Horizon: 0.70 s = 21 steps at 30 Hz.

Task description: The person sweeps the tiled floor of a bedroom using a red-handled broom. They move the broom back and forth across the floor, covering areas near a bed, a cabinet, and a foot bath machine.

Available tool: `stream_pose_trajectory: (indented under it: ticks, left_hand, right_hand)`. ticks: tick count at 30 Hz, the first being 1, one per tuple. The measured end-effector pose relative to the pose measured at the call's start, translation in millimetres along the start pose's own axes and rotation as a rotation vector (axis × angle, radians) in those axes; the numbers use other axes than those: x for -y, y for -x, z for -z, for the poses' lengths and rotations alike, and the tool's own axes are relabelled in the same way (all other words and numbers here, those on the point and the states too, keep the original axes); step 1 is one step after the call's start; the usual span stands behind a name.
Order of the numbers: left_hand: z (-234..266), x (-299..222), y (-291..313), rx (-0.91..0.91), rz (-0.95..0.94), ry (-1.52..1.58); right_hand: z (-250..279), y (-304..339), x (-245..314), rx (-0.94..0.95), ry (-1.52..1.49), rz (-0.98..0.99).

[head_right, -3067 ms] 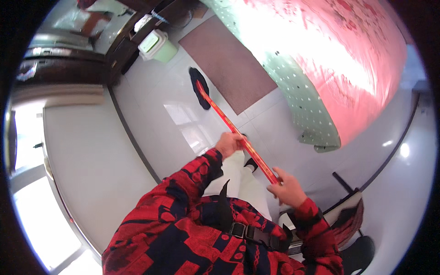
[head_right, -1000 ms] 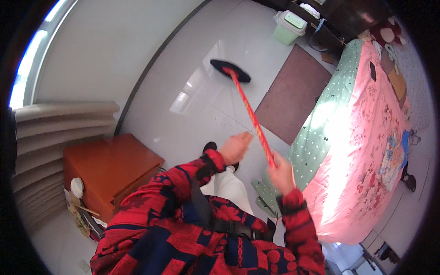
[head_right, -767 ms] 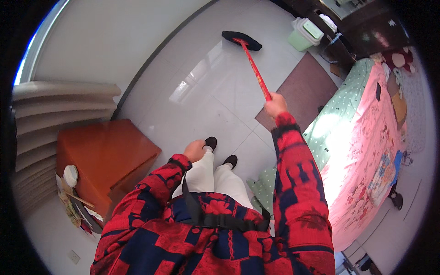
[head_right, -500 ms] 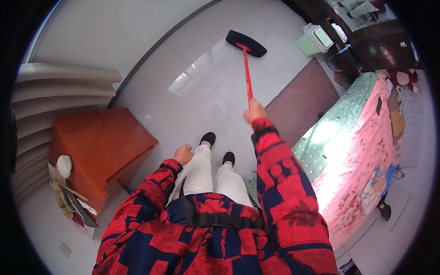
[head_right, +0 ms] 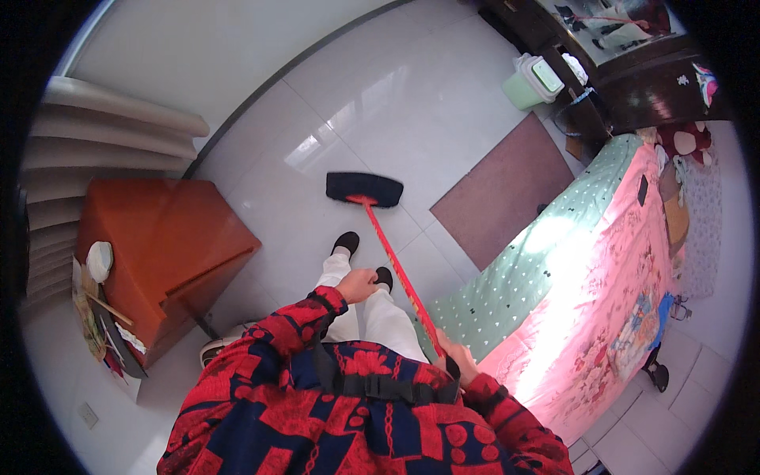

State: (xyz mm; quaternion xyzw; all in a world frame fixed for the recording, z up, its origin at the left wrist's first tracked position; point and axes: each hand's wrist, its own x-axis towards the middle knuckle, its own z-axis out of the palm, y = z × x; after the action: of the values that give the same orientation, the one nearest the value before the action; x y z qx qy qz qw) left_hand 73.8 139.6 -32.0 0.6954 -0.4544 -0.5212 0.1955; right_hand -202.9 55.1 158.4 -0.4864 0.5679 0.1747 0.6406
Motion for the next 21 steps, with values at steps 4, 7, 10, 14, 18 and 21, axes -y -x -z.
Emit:
stream_pose_trajectory:
  ticks: [4,7,10,14,18,21]
  left_hand:
    - [-8.5,54.6,21.6,-0.041,0.172,-0.073]
    - [-1.3,115.2,44.1,-0.147,0.404,-0.021]
    - [8.4,164.4,62.8,-0.271,0.587,0.133]
    - [24.3,185.0,86.0,-0.332,0.760,0.372]
    - [43.9,175.1,101.3,-0.284,0.812,0.550]
    - [54.2,170.6,107.7,-0.389,0.793,0.682]
  right_hand:
    - [30.3,45.0,33.0,0.027,0.097,0.243]
    - [43.0,65.2,82.9,0.048,-0.117,0.031]
    - [43.9,62.9,128.2,0.014,-0.195,-0.002]
    - [43.8,26.0,173.5,-0.136,-0.123,0.087]
    - [56.0,-42.9,225.9,-0.217,-0.123,0.226]
    - [65.1,-107.4,271.9,-0.316,-0.071,0.264]
